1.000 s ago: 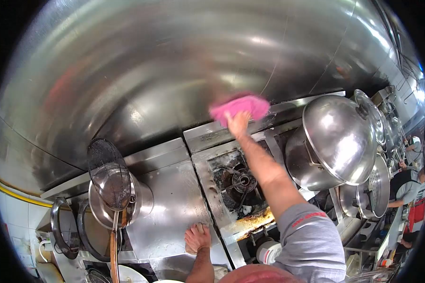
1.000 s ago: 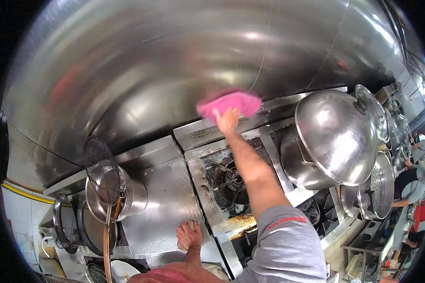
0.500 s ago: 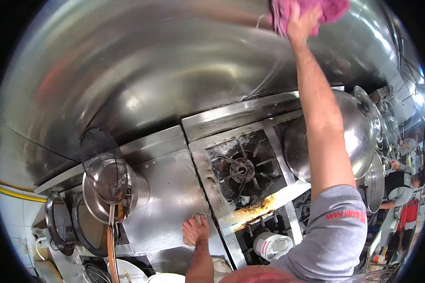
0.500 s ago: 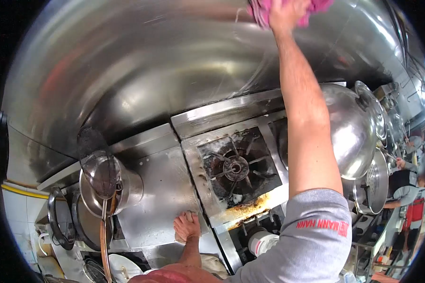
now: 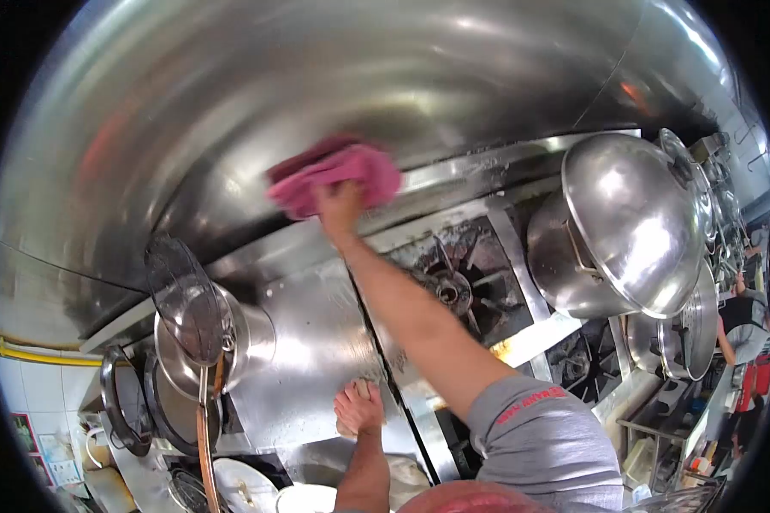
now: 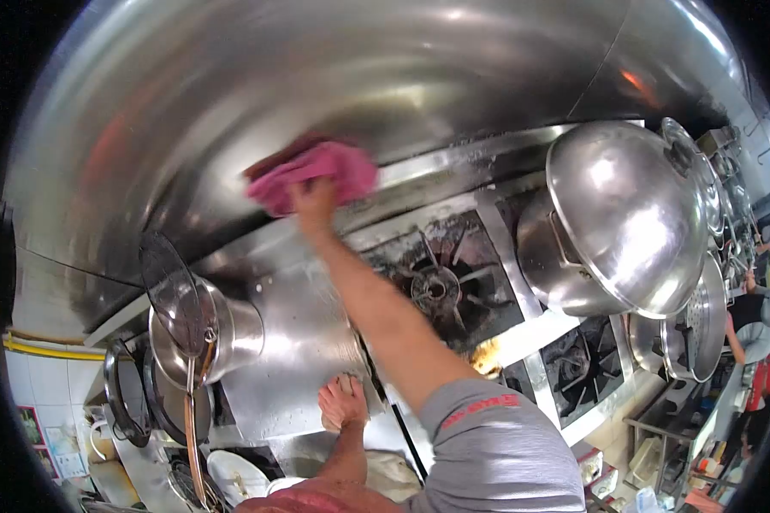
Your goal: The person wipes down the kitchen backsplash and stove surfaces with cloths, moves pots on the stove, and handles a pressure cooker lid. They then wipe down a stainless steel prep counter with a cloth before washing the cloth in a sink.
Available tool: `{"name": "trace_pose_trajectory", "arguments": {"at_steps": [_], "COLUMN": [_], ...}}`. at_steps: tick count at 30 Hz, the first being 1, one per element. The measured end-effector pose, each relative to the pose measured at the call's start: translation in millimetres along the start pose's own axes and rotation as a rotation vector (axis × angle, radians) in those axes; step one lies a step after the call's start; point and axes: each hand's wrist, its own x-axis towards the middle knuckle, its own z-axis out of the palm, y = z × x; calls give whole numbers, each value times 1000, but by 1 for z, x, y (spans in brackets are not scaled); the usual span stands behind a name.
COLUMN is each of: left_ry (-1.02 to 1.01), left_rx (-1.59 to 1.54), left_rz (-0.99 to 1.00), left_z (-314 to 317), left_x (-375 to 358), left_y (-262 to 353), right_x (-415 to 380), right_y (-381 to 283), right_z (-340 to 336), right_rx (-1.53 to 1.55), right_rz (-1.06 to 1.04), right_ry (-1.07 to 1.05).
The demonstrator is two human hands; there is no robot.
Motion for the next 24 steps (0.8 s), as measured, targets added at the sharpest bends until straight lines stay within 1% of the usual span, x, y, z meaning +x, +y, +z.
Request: {"name": "trace_pose_trajectory", "arguments": {"at_steps": [1, 2, 4, 5, 6, 7, 10, 11, 12, 14, 16, 17, 19, 21, 22, 23, 24], "left_ry": [5, -3, 8, 0, -10, -2, -14, 6, 13, 42, 63, 80, 83, 87, 95, 106, 106], "left_rx": [-6, -11, 7, 29, 47, 33, 46, 42, 28, -1, -16, -21, 19, 0, -10, -18, -20], "left_rz": [0, -12, 5, 18, 8, 5, 10, 24, -4, -19, -21, -19, -9, -16, -13, -8, -5], "left_z": [-1, -3, -4, -3, 0, 0, -4, -4, -1, 5, 7, 6, 2, -3, -2, 0, 3], "left_x": [4, 5, 6, 5, 4, -1, 4, 1, -1, 0, 0, 2, 1, 0, 0, 1, 1], "left_y": [0, 1, 1, 0, -3, -4, 0, -4, -5, -4, -6, -7, -4, -2, -4, -3, -4], "right_x": [36, 88, 178, 210, 227, 242, 211, 166, 137, 128, 176, 191, 233, 258, 259, 257, 266], "right_y": [30, 127, 55, 35, 14, -5, -98, -136, -129, -104, -62, -111, -129, -161, -200, -258, -292], "right_z": [-15, -24, -125, -153, -143, -134, -59, -52, -37, -60, -89, -125, -165, -146, -119, -101, -69], "right_rx": [-96, -129, -369, -463, -454, -484, -435, -1069, -903, -691, -818, -1184, -1172, -855, -832, -723, -596], "right_rz": [52, 52, 113, 15, -3, -99, -595, -559, -878, -1296, -1483, -1158, -892, -1080, -978, -868, -909], "right_ry": [260, 304, 415, 340, 339, 389, 459, 84, -9, -520, -819, -1046, -606, 37, 127, -17, -26]}}
